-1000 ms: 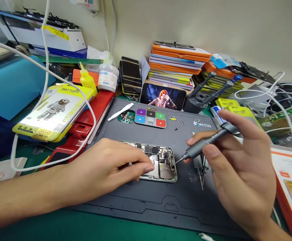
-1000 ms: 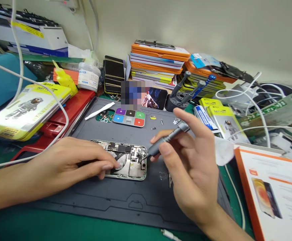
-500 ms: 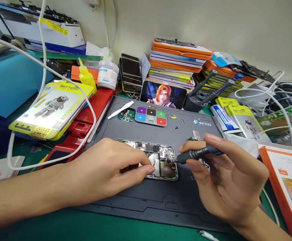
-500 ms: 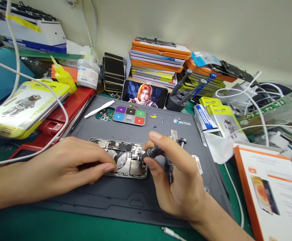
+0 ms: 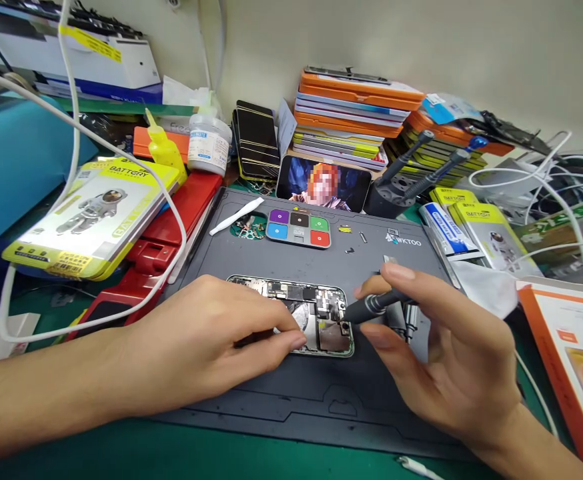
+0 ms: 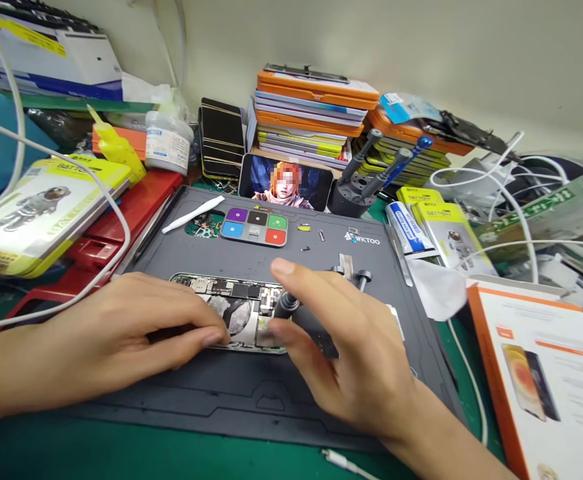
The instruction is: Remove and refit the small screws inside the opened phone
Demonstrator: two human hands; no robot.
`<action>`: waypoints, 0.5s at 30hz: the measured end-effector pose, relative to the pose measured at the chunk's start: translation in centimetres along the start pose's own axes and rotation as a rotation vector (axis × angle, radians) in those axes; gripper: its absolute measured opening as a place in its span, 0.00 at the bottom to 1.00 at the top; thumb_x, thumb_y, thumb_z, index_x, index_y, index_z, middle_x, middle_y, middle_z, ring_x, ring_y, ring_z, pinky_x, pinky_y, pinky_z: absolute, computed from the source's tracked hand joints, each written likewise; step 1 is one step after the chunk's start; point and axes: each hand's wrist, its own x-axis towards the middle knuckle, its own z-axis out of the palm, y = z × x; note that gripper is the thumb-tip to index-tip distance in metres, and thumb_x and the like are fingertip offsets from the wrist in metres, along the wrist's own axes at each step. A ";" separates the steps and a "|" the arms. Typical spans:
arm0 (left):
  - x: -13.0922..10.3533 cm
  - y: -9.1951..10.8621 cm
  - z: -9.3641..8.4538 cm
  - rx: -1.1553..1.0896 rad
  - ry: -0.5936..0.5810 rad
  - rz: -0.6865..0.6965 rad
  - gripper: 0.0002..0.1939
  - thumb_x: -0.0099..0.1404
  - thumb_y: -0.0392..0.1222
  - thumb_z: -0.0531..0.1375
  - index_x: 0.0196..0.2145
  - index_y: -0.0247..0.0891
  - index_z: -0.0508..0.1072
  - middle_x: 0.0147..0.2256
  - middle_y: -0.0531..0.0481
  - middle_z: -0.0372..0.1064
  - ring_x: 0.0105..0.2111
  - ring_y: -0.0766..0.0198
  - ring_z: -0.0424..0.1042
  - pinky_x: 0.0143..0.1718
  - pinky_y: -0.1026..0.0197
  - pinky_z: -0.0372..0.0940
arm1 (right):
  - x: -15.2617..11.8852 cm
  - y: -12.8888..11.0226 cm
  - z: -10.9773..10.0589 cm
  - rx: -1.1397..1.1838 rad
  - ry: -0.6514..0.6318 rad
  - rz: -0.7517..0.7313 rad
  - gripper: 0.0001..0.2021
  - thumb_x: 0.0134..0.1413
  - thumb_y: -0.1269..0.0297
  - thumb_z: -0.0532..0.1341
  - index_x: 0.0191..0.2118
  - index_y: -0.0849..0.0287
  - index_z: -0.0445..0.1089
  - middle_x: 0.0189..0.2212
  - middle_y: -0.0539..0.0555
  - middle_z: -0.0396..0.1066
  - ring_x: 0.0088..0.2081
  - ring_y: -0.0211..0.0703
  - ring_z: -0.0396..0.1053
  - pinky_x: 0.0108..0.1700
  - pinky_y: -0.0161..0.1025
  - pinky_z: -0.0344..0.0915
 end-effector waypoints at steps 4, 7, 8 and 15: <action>0.0 0.0 0.0 0.002 0.001 0.013 0.09 0.80 0.40 0.59 0.43 0.41 0.80 0.35 0.58 0.81 0.32 0.69 0.78 0.36 0.67 0.64 | 0.1 -0.6 -0.6 -0.086 0.058 -0.010 0.36 0.65 0.78 0.63 0.76 0.51 0.61 0.61 0.55 0.79 0.43 0.51 0.82 0.44 0.50 0.81; 0.0 -0.1 0.1 0.003 -0.004 0.016 0.09 0.80 0.40 0.59 0.42 0.41 0.79 0.35 0.58 0.81 0.33 0.69 0.78 0.36 0.67 0.64 | 0.1 -1.1 -1.2 -0.168 0.033 0.015 0.34 0.67 0.75 0.62 0.75 0.48 0.63 0.59 0.52 0.79 0.46 0.54 0.80 0.43 0.52 0.80; 0.0 -0.1 0.1 0.002 -0.007 0.016 0.09 0.80 0.40 0.59 0.42 0.40 0.79 0.35 0.58 0.81 0.33 0.69 0.78 0.36 0.67 0.64 | 0.1 -1.2 -1.3 -0.181 0.005 0.021 0.34 0.67 0.76 0.61 0.75 0.48 0.62 0.59 0.52 0.79 0.48 0.55 0.80 0.45 0.52 0.79; -0.1 -0.1 0.1 0.002 -0.010 0.021 0.09 0.81 0.41 0.58 0.44 0.41 0.79 0.36 0.57 0.81 0.33 0.67 0.78 0.36 0.65 0.64 | 0.6 -1.3 -1.4 -0.163 0.022 -0.016 0.36 0.65 0.80 0.61 0.75 0.49 0.62 0.53 0.54 0.79 0.47 0.51 0.79 0.46 0.49 0.78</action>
